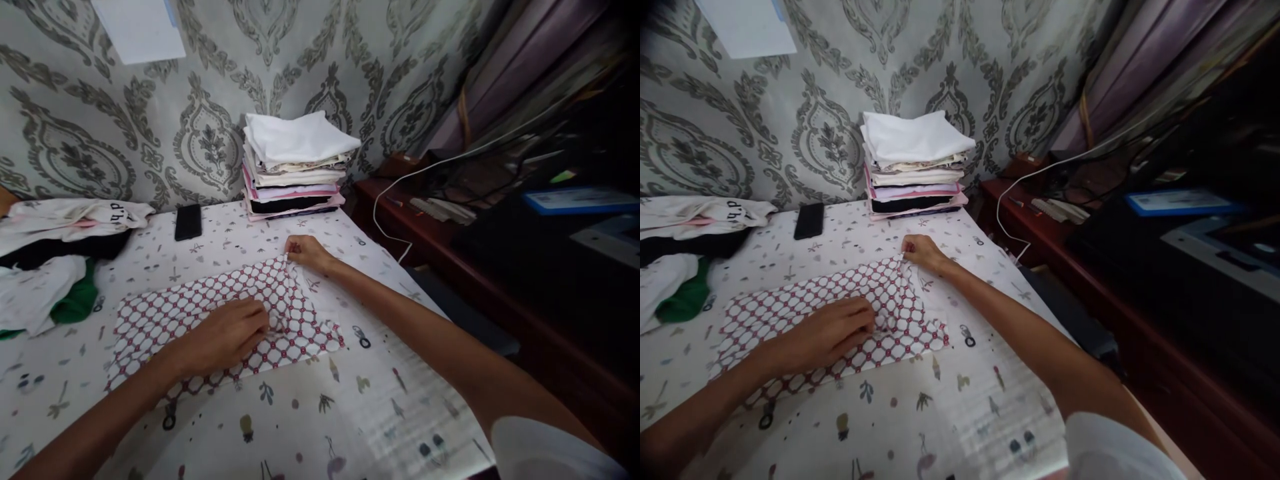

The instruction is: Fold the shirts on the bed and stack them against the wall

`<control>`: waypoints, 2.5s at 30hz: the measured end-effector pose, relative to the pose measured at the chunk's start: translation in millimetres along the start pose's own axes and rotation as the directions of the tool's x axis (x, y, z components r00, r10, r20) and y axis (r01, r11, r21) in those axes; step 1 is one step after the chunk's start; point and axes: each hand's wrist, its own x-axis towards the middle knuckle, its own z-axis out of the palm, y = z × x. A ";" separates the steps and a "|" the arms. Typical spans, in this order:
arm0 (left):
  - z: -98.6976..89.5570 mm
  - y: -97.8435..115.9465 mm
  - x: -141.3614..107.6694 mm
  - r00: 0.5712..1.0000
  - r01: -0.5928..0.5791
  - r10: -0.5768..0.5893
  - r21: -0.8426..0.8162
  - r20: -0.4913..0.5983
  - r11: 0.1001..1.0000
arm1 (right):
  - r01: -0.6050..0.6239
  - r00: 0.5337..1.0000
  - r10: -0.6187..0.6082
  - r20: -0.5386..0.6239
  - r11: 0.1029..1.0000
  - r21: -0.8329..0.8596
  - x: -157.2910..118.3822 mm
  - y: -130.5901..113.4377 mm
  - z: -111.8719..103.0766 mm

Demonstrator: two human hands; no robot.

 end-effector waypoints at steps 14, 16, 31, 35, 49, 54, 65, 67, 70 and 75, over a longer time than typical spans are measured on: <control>36.6 -72.4 39.2 0.957 0.126 -0.080 0.151 -0.279 0.981 | -0.007 0.999 0.013 -0.032 0.986 0.165 -2.9 -2.0 0.7; 38.1 -72.4 36.6 0.973 0.133 -0.090 0.199 -0.212 0.971 | -0.025 1.000 0.027 -0.007 0.984 0.178 -2.0 -1.9 -1.7; 20.7 -42.8 54.5 0.977 0.092 -0.055 0.177 -0.205 0.980 | -0.113 0.993 0.117 -0.025 0.987 0.114 -16.9 -4.3 -20.9; 21.9 -41.2 63.2 0.942 0.060 -0.028 0.084 -0.335 0.995 | -0.027 0.997 0.028 0.075 1.000 -0.005 -9.6 -2.1 -21.1; 43.9 -26.7 67.6 0.947 0.055 0.010 0.194 -0.322 0.980 | -0.048 0.995 0.048 -0.085 0.999 0.009 4.9 5.3 -1.5; 36.8 -28.4 69.6 0.960 0.043 -0.008 0.119 -0.279 0.992 | -0.063 0.994 0.063 -0.093 0.998 0.005 3.5 5.3 -0.5; 12.8 -41.0 107.9 0.826 0.410 -0.420 -0.110 -0.376 0.905 | 0.120 0.986 -0.139 0.090 0.975 0.187 -0.4 6.2 -13.0; 8.7 -40.5 121.1 0.789 0.526 -0.521 -0.081 -0.325 0.847 | 0.106 0.986 -0.130 0.104 0.971 0.214 1.3 6.8 -13.4; 3.7 -37.2 135.7 0.750 0.624 -0.598 0.000 -0.283 0.782 | 0.060 0.986 -0.095 0.139 0.971 0.232 2.7 5.7 -11.4; -1.0 -29.3 140.4 0.762 0.614 -0.544 0.122 -0.352 0.780 | 0.025 0.994 -0.045 0.098 0.980 0.197 3.6 1.6 -7.0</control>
